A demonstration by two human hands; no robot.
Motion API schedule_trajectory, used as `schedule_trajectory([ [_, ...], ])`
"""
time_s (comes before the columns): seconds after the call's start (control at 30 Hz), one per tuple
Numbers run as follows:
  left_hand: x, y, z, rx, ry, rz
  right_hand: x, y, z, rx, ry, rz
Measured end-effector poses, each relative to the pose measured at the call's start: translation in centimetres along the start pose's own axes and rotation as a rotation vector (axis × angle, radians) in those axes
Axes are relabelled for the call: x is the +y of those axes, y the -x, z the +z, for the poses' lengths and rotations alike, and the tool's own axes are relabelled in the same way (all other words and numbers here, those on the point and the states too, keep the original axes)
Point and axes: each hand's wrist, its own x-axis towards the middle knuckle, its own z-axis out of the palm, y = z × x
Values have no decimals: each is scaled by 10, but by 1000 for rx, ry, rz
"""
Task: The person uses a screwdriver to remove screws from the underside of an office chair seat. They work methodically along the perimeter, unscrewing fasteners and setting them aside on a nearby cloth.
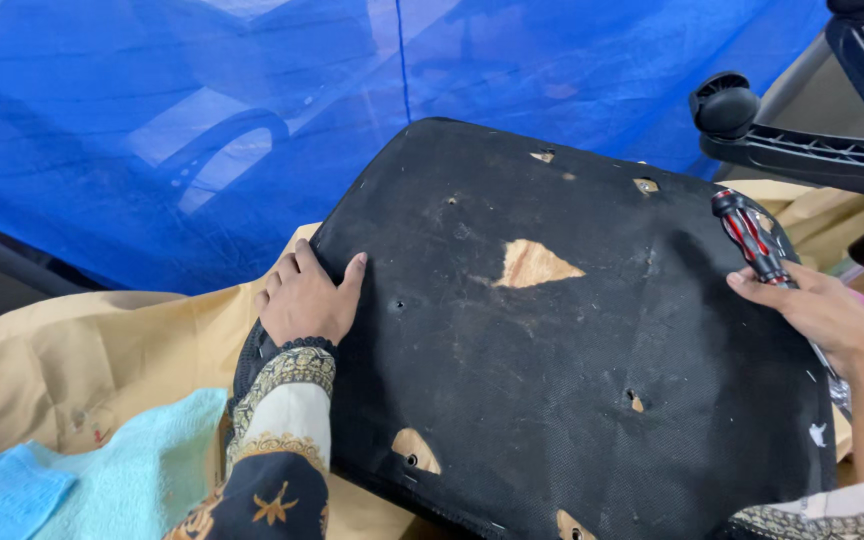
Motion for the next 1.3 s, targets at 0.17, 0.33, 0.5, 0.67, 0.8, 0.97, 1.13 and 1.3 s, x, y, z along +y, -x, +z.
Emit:
schedule_trajectory([
  [0.17,-10,34,-10,92,-34,18,-3,-32,3,24,182,-207],
  [0.33,-10,68,-25,201,-41,-7,-17,-72,21,10,511,-383],
  [0.5,-5,99,-30,252,-47,-107,-50,-89,39,-1,670,-428],
  [0.67,-1,127,-32,285,44,-223,-64,-96,50,1,639,-356],
  [0.8,-4,142,-27,363,247,-313,-59,-116,52,-3,612,-531],
  [0.97,-6,151,-23,392,669,-526,-61,-143,60,-15,687,-484],
  [1.13,6,169,-21,306,983,-831,-70,-155,65,-43,690,-419],
  [1.3,28,200,-12,371,1065,-801,-77,-161,74,-128,379,-338],
])
